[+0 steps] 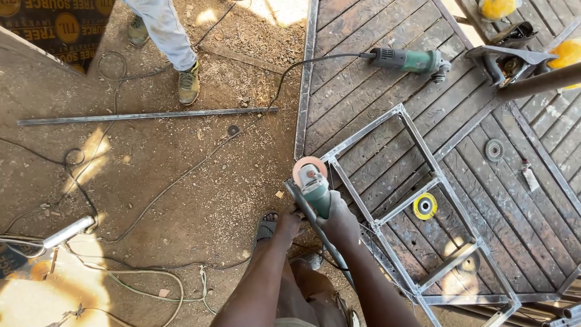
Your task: Using a handheld angle grinder to smooth out weld joints on a rectangular metal frame
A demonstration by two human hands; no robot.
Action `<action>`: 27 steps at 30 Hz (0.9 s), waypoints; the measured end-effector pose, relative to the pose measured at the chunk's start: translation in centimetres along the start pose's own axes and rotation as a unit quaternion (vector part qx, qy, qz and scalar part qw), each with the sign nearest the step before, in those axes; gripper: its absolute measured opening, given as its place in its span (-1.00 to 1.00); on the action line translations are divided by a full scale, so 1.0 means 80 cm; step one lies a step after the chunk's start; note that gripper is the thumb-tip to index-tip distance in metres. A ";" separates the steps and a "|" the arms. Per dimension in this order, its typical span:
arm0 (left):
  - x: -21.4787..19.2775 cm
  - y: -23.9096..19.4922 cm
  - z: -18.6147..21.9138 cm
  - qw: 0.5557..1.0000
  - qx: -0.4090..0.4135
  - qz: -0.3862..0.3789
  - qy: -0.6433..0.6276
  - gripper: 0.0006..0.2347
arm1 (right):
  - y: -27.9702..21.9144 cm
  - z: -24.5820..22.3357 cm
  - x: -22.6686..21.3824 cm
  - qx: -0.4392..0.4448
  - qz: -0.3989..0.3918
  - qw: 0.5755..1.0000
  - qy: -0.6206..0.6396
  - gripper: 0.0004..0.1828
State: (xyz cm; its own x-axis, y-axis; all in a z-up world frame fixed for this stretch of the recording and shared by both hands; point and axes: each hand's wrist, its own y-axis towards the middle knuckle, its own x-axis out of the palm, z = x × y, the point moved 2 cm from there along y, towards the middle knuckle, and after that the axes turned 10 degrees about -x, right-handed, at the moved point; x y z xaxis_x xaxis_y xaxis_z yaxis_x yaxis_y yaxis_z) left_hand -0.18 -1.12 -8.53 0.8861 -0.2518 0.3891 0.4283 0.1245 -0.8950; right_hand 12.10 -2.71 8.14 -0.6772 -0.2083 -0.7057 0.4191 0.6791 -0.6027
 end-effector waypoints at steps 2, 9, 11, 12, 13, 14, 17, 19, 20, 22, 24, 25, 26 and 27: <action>0.003 -0.004 0.001 0.999 0.008 0.016 0.044 -0.51 | 0.001 0.002 -0.003 0.021 0.016 0.999 0.017 -0.36; 0.019 -0.043 0.019 0.992 0.031 0.048 0.112 -0.51 | -0.033 -0.003 -0.033 0.136 0.104 0.972 0.161 -0.43; 0.013 -0.040 0.015 0.990 0.024 0.065 0.119 -0.50 | -0.045 0.031 -0.021 0.151 0.105 0.969 0.165 -0.42; 0.011 -0.037 0.014 0.989 0.018 0.085 0.120 -0.48 | -0.050 0.049 -0.015 0.162 0.100 0.968 0.165 -0.42; 0.018 -0.043 0.016 0.988 0.019 0.080 0.127 -0.48 | -0.064 0.063 -0.010 0.167 0.106 0.966 0.169 -0.42; 0.021 -0.048 0.022 0.982 -0.004 0.122 0.143 -0.47 | -0.074 0.075 -0.004 0.188 0.093 0.967 0.143 -0.46; 0.026 -0.036 0.019 0.970 -0.016 0.166 0.175 -0.51 | -0.105 0.119 0.027 0.230 0.113 0.950 0.176 -0.46; 0.027 -0.019 0.008 0.966 -0.008 0.173 0.191 -0.54 | -0.121 0.142 0.045 0.249 0.140 0.929 0.236 -0.42; 0.029 -0.011 0.000 0.964 0.003 0.184 0.193 -0.58 | -0.131 0.151 0.052 0.301 0.162 0.904 0.257 -0.42; 0.035 -0.002 -0.015 0.959 0.016 0.193 0.206 -0.63 | -0.148 0.166 0.058 0.356 0.187 0.870 0.285 -0.41; 0.044 0.002 -0.026 0.935 -0.018 0.220 0.277 -0.56 | -0.162 0.180 0.056 0.402 0.237 0.820 0.332 -0.26; 0.056 -0.006 -0.025 0.933 -0.014 0.219 0.286 -0.56 | -0.160 0.183 0.056 0.403 0.241 0.815 0.340 -0.26; 0.066 -0.017 -0.032 0.919 -0.048 0.227 0.318 -0.63 | -0.165 0.187 0.058 0.435 0.250 0.787 0.359 -0.23; 0.075 -0.028 -0.040 0.904 -0.083 0.235 0.349 -0.69 | -0.171 0.192 0.061 0.465 0.259 0.758 0.377 -0.20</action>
State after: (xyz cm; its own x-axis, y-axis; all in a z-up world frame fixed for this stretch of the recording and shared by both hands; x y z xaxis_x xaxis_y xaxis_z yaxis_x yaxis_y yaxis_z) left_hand 3.65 -6.00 -4.88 0.6120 -0.7591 -0.2220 -0.0488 0.2439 -0.9686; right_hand 12.34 -23.82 7.19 -0.2831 0.6154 -0.7356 0.7544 -0.3307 -0.5670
